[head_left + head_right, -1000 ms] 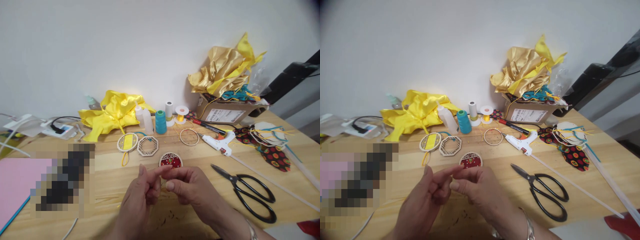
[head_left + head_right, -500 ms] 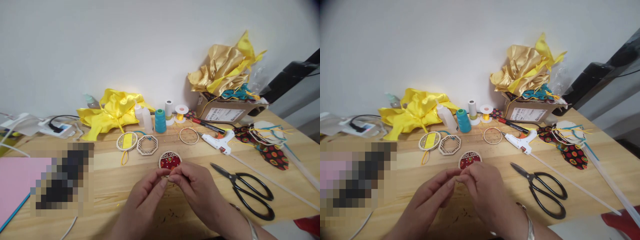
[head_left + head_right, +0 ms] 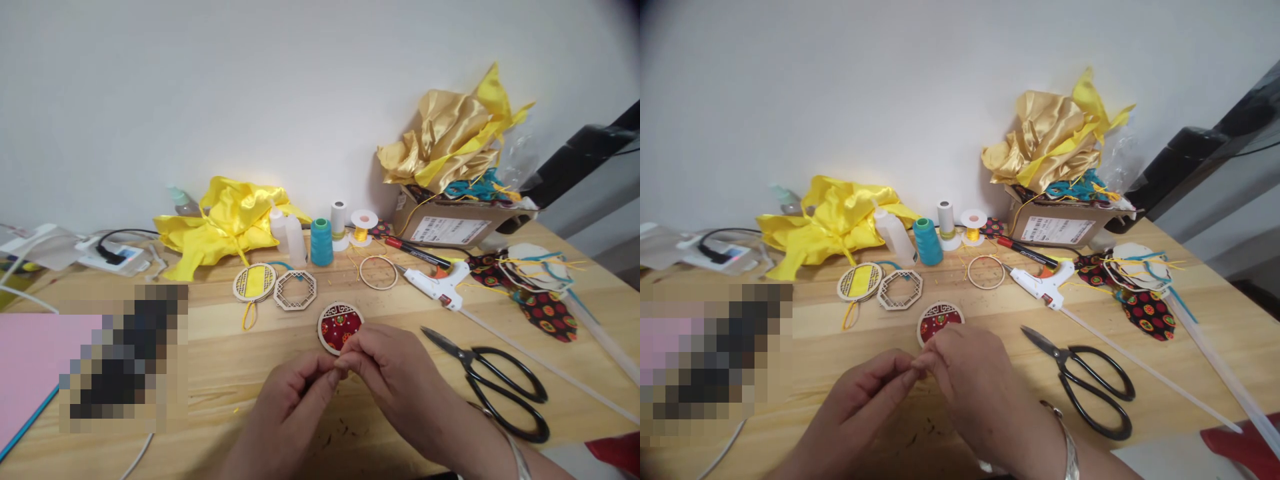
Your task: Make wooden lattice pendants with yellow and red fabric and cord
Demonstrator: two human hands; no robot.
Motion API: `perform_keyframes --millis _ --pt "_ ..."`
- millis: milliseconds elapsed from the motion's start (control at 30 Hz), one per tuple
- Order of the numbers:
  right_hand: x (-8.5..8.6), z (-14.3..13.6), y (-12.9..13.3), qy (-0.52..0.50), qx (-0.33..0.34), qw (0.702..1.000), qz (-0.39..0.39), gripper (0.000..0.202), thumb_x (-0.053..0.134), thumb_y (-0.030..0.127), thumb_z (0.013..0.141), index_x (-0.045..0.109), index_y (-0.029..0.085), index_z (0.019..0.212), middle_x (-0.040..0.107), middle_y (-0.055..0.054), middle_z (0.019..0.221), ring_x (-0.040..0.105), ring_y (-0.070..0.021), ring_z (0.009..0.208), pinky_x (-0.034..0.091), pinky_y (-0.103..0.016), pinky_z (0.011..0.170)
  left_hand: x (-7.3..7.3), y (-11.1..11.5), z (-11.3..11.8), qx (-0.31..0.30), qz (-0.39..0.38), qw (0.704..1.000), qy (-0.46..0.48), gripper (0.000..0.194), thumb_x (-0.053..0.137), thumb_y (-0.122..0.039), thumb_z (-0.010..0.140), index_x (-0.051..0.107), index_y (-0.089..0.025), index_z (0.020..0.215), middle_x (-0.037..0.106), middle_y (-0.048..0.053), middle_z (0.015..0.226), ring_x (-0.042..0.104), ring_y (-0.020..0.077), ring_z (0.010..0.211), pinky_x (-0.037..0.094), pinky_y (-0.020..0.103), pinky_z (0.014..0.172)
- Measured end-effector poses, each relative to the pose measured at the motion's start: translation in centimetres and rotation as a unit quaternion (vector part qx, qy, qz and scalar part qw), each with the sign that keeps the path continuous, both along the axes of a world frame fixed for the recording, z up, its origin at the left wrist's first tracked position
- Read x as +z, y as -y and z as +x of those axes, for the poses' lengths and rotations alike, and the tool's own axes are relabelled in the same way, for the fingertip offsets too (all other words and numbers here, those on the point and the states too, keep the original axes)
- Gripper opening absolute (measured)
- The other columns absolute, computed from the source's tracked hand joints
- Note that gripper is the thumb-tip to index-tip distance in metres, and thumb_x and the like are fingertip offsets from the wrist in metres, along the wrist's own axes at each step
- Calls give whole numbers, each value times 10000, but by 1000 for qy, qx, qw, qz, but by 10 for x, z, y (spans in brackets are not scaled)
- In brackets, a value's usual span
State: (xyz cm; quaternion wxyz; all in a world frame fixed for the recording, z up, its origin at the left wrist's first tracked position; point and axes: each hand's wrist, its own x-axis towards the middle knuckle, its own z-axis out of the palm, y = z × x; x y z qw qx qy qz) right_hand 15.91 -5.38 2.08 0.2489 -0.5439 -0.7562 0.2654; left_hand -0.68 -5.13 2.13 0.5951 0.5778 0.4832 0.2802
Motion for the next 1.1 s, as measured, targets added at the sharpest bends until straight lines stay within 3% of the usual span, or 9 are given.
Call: perform_keyframes --millis 133,267,467,567,900,1100 --pt "11 5 -18 73 6 997 36 210 484 221 900 572 177 714 597 -5 668 494 -127 616 294 -261 570 -1 -1 -2 35 -14 999 -8 239 574 -359 794 647 -180 653 541 0 608 458 150 616 359 228 582" --pt "20 12 -56 172 -16 979 112 237 481 237 907 614 156 730 608 -49 714 508 -160 681 294 -286 596 -6 -1 -4 89 -47 994 30 246 625 -372 765 628 -168 629 475 -24 580 388 110 572 321 202 539" --pt "11 9 -101 271 226 911 214 168 507 110 881 649 160 807 590 -62 904 475 -162 807 308 -282 628 -10 -1 -5 189 -98 971 107 227 704 -378 683 677 -153 682 423 -54 500 260 63 467 184 193 434" --pt "4 5 -112 278 285 892 213 153 524 129 881 651 153 799 592 -63 960 486 -159 830 328 -284 662 -10 -2 -6 208 -120 963 121 234 722 -376 660 680 -147 690 413 -60 484 255 54 454 162 191 428" --pt "-4 -1 -124 260 341 886 177 163 511 121 882 650 157 805 611 -61 947 511 -156 855 329 -275 641 -13 -5 -10 234 -120 955 140 264 732 -395 639 683 -143 702 414 -61 483 291 49 444 197 180 427" --pt "-7 -5 -126 207 332 911 131 175 526 99 854 636 148 727 620 -57 865 512 -152 791 324 -275 622 -15 -6 -11 236 -131 951 152 269 731 -402 648 679 -146 710 387 -70 481 283 48 448 197 174 430"
